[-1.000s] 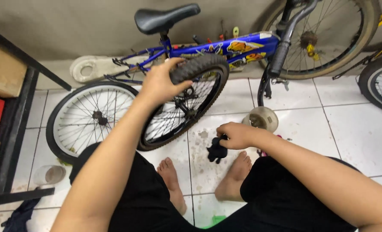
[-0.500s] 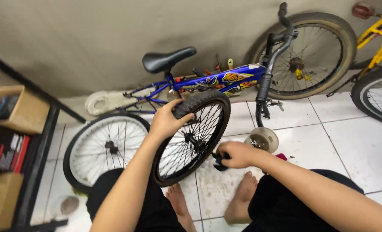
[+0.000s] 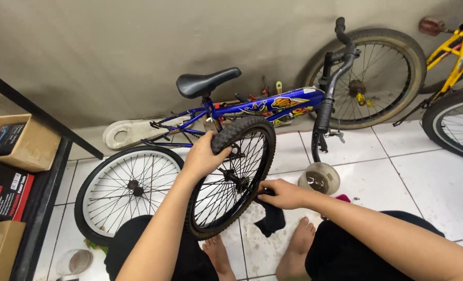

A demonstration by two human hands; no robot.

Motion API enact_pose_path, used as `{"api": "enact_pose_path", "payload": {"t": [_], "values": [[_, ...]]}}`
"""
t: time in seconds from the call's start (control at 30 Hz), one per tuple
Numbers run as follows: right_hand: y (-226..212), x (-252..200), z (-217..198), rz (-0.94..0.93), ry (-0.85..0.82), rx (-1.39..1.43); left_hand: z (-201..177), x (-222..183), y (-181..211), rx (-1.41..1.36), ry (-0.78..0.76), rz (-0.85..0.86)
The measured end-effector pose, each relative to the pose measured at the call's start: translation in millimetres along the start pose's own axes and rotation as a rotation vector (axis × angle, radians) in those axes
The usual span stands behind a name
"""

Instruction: The person is sitting on the floor, holding a bicycle wheel, and cleaning the tire with a black cloth by wiping it and rotating the wheel.

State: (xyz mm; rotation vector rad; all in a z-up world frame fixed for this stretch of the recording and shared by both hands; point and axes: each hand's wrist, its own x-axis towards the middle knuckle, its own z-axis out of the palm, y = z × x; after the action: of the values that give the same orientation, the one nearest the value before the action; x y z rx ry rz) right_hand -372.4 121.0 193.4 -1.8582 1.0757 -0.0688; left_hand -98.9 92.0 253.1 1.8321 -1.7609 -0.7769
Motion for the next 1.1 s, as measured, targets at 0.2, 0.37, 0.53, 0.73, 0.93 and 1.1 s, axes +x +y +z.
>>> {"api": "enact_pose_path", "payload": {"t": [0.2, 0.37, 0.53, 0.73, 0.93, 1.1], "values": [[-9.0, 59.1, -7.2, 0.137, 0.539, 0.304, -1.4, 3.9, -0.3, -0.044, 0.074, 0.002], [-24.4, 97.3, -13.0, 0.003, 0.885, 0.488, -10.5, 3.8, -3.8, -0.059, 0.074, 0.016], [4.8, 154.3, 25.4, -0.356, 1.175, 0.296, -17.0, 5.9, -1.9, -0.046, 0.028, 0.058], [-12.9, 174.4, 60.5, -0.337, 1.196, 0.425, -27.5, 6.5, 3.5, 0.134, -0.044, 0.092], [-23.2, 182.0, 81.7, -0.474, 1.268, 0.391, -24.5, 42.8, -22.1, 0.541, -0.250, 0.040], [-42.9, 160.5, 100.0, -0.657, 1.275, 0.167, -15.5, 49.9, -18.7, 0.605, -0.233, 0.059]]}}
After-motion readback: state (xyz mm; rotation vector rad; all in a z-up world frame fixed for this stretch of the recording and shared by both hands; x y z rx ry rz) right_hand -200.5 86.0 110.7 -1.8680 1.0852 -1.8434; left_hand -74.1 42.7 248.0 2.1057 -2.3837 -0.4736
